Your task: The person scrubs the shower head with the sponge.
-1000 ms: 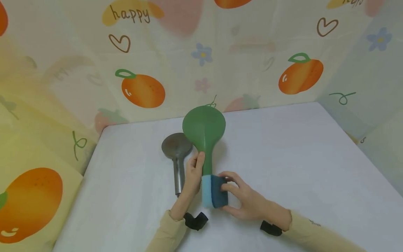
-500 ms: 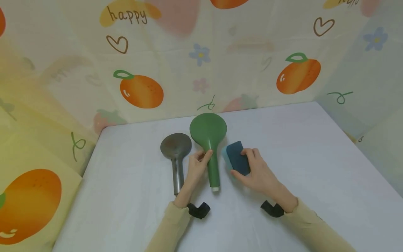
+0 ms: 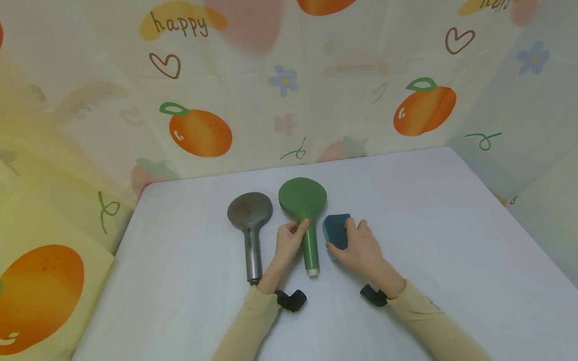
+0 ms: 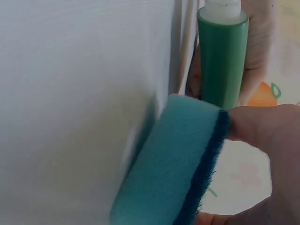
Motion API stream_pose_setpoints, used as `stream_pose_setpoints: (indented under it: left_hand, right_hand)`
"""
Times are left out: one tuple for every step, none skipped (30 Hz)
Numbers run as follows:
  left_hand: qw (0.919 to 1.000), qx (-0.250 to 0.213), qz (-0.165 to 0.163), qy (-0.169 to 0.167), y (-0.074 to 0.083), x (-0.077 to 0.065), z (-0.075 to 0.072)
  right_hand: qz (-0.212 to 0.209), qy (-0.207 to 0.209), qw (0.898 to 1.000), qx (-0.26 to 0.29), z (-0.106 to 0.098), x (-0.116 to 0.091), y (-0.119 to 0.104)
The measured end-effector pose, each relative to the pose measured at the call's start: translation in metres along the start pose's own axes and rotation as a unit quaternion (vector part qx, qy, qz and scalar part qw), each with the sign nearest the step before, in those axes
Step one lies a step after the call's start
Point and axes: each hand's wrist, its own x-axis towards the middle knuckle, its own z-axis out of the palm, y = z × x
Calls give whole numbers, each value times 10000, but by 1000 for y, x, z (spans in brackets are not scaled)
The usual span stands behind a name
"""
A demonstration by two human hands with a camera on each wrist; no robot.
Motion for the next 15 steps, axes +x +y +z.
stream_pose_setpoints:
  left_hand:
    - [10000, 22, -10, 33, 0, 0, 2]
    - [10000, 54, -12, 55, 0, 0, 3]
    - [9999, 67, -30, 78, 0, 0, 4]
    - [9999, 88, -54, 93, 0, 0, 4]
    - [9999, 100, -82, 112, 0, 0, 5]
    - [9998, 108, -100, 107, 0, 0, 4]
    - [9998, 129, -112, 99, -1, 0, 4]
    - [9998, 139, -132, 98, -1, 0, 4]
    - [9997, 173, -135, 104, -1, 0, 4]
    - [9996, 205, -129, 106, -1, 0, 4]
    - [9996, 249, -119, 108, -1, 0, 3]
    - [9994, 314, -105, 113, 0, 0, 2]
    - [9992, 376, -99, 120, 0, 0, 2]
    - [9989, 437, -100, 139, 1, -1, 1]
    - [9985, 510, -96, 160, 1, -1, 0]
  right_hand:
    - [22, -3, 10000, -40, 1, 0, 0]
    - [34, -8, 9999, -102, 1, -1, 0]
    - [27, 11, 9999, -155, 2, -2, -1]
    - [5, 48, 9998, -193, 3, -2, -2]
    - [-18, 92, 9997, -222, 4, -2, -3]
    - [-31, 144, 9996, -247, 4, -2, -4]
    - [-48, 197, 9994, -269, 5, -3, -4]
    - [-55, 243, 9992, -302, 6, -3, -4]
    - [-59, 285, 9991, -310, 6, -3, -4]
    - [-58, 311, 9990, -325, 7, -3, -4]
    - [-59, 326, 9989, -339, 7, -3, -4]
    - [-56, 329, 9988, -352, 7, -3, -4]
    - [-57, 331, 9988, -359, 8, -3, -4]
    - [-68, 333, 9987, -367, 8, -4, -4]
    - [-80, 339, 9987, -368, 8, -4, -4]
